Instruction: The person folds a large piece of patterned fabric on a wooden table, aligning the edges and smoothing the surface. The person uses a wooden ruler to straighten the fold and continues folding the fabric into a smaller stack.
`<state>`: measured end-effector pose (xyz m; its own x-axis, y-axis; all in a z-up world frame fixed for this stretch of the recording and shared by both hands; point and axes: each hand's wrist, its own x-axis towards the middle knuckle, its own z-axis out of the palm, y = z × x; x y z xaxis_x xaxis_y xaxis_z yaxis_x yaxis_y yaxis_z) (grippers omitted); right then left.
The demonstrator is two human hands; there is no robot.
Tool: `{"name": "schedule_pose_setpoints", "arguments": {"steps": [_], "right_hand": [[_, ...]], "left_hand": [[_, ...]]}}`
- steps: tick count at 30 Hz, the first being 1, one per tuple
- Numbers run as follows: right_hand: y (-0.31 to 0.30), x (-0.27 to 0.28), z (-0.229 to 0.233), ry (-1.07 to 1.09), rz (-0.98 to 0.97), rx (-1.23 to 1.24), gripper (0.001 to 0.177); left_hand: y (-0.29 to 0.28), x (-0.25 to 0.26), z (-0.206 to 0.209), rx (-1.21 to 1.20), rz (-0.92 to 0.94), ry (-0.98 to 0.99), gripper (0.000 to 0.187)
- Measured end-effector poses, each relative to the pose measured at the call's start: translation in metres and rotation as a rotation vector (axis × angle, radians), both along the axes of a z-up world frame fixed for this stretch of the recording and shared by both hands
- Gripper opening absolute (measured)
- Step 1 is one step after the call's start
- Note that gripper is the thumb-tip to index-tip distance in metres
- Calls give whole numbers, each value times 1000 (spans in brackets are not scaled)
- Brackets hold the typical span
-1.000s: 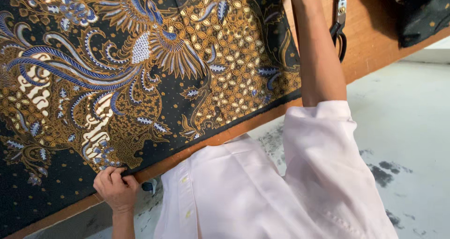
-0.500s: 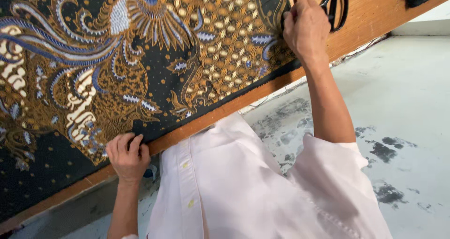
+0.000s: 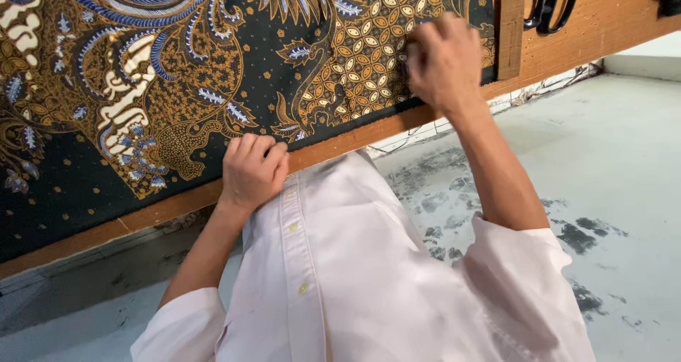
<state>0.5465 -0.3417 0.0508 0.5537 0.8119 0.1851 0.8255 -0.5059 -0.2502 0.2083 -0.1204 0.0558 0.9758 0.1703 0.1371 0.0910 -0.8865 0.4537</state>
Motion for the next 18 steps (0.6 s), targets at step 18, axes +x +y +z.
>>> {"name": "schedule_pose_setpoints", "arguments": {"steps": [18], "right_hand": [[-19, -20, 12, 122, -198, 212, 32]], "left_hand": [[39, 62, -7, 53, 286, -160, 33]]}}
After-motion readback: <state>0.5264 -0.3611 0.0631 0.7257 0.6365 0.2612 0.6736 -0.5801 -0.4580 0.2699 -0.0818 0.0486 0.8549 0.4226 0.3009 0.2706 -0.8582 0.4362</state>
